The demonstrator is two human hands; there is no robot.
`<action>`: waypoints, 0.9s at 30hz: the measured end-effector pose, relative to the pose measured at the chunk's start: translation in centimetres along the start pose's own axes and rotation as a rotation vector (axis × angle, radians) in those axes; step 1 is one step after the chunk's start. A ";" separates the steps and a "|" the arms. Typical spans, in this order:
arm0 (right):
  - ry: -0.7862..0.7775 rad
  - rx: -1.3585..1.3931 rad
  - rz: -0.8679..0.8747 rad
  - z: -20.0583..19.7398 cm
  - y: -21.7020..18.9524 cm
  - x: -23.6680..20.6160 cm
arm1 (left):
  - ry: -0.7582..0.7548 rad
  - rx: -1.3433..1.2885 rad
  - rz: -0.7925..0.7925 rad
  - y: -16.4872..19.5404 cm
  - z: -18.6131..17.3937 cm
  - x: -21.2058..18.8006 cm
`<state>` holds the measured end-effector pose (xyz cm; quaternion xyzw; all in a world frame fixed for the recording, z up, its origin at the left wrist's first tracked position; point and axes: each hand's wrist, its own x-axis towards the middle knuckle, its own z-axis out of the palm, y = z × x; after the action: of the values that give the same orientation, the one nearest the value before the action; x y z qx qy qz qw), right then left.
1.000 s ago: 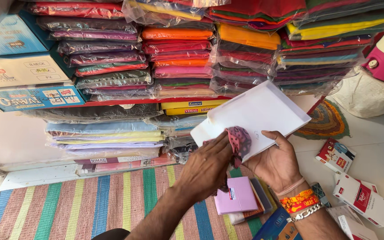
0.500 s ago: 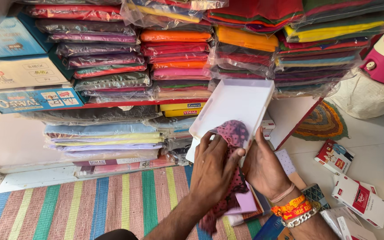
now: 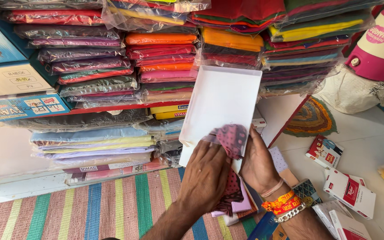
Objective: The person sits on a mat and wipes the covers of several stationery items, including a pink notebook and a red book, using a patterned cloth. The person opens and closes the items while wiping them, then places them back on the floor.
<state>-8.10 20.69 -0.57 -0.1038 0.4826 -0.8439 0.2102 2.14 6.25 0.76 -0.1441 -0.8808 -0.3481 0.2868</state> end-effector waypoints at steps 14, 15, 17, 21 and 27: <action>-0.081 0.116 -0.028 2.1 1.0 -1.1 | 0.336 -0.249 -0.266 -0.5 -0.4 1.5; -0.084 0.097 -0.013 2.0 0.8 -1.2 | 0.324 -0.286 -0.309 -0.4 -0.3 1.5; -0.094 0.075 -0.110 2.0 0.6 -1.1 | 0.238 -0.308 -0.381 -0.2 -0.2 1.4; -0.052 -0.194 -0.210 1.5 0.5 -1.0 | 0.010 -0.167 -0.201 0.1 0.1 1.5; -0.042 -0.093 -0.148 0.8 -0.2 -1.3 | 0.107 0.051 0.051 0.7 0.3 1.0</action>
<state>-6.68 20.79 0.04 -0.1666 0.5079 -0.8313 0.1525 1.53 7.04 1.61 -0.1403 -0.8687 -0.3254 0.3460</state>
